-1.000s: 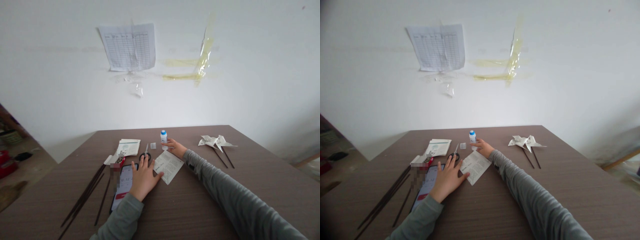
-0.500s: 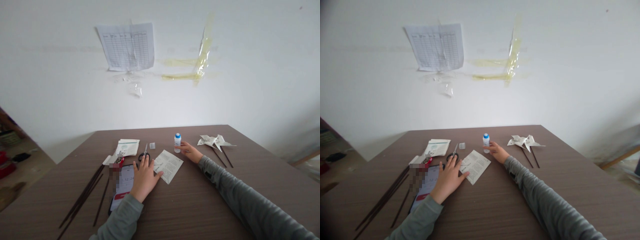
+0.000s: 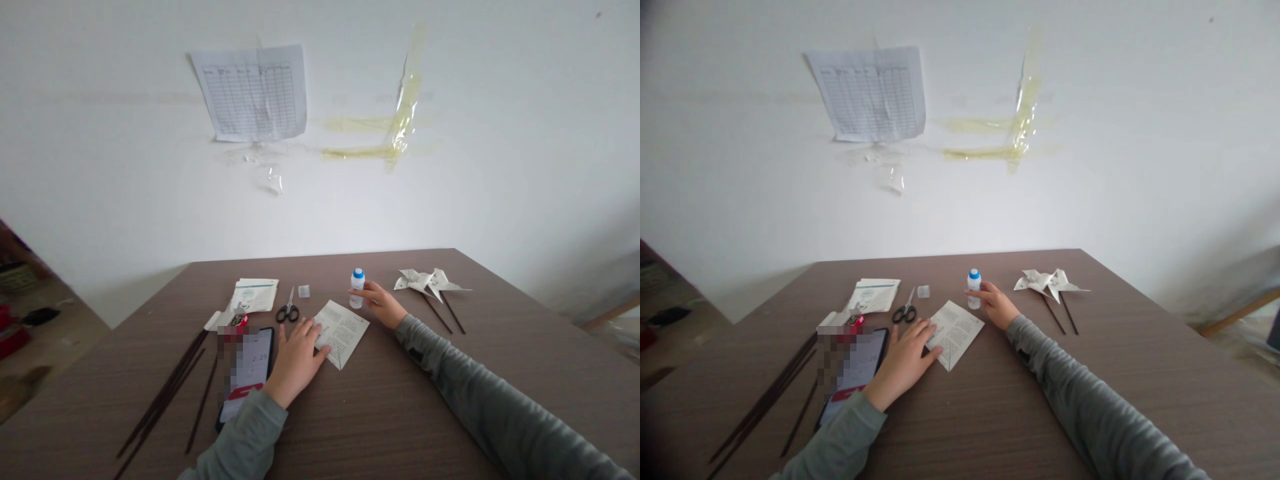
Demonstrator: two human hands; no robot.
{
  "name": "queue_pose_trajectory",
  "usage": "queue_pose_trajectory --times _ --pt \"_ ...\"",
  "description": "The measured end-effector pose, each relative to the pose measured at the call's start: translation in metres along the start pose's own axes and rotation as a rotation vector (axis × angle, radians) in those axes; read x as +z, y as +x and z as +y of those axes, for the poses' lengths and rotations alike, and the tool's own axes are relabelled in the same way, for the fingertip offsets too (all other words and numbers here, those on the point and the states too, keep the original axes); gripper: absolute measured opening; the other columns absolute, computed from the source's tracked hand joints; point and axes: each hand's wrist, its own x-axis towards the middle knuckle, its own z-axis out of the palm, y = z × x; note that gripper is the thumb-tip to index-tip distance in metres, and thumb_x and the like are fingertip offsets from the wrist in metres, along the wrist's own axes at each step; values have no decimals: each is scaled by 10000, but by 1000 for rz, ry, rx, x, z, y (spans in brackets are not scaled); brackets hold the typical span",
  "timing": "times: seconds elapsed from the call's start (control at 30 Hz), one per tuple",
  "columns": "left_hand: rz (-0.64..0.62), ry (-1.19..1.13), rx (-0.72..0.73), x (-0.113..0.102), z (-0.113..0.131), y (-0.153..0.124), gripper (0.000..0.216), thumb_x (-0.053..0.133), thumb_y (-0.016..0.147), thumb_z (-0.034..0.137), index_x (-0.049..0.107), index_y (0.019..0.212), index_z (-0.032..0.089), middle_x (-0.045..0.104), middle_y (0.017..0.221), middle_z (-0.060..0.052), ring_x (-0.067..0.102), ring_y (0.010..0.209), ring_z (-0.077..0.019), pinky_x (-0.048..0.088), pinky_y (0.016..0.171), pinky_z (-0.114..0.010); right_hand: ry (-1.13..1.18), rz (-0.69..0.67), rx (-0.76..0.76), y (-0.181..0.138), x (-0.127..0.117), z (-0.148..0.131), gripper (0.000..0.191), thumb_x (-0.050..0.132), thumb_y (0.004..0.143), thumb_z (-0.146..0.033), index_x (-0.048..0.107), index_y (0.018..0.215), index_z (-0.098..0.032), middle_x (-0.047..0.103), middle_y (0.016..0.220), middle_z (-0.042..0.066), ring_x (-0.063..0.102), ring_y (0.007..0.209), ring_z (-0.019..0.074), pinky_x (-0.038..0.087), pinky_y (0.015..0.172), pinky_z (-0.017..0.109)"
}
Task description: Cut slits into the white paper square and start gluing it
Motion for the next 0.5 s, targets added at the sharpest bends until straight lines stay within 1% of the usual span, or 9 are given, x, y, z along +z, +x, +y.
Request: queue_pose_trajectory --times 0.1,0.2,0.33,0.43,0.5 --pt "-3 -9 3 3 3 0 543 744 1200 257 849 1732 237 693 1957 -229 575 1904 -463 329 1592 -874 -32 11 -17 -14 -5 -2 561 701 1099 -136 1012 1517 -344 867 1669 148 835 1540 400 639 1428 605" --pt "20 -15 11 7 5 -1 543 734 1201 259 849 1730 237 710 1941 -234 603 1883 -471 370 1580 -867 -74 49 -25 -26 -5 -2 635 674 1070 -93 1009 1532 -371 882 1623 136 847 1513 383 663 1394 566" --pt "38 -17 14 8 8 -2 510 734 1197 264 875 1687 258 768 1879 -222 655 1834 -471 411 1568 -859 -136 169 14 -31 -1 0 648 700 1006 -87 1025 1492 -367 911 1456 135 876 1383 368 724 1278 509" --pt "16 -7 -7 5 12 -2 507 738 1209 278 870 1698 263 764 1883 -216 649 1839 -458 392 1587 -837 -180 251 37 -30 1 -2 661 653 1001 -111 1019 1499 -347 912 1335 133 893 1243 349 756 1160 475" --pt "9 -1 -8 5 13 -2 515 725 1223 277 856 1720 260 747 1904 -209 630 1853 -446 378 1596 -828 -208 300 58 -31 -1 -5 661 638 999 -137 1010 1499 -356 918 1271 115 897 1179 346 763 1110 473"
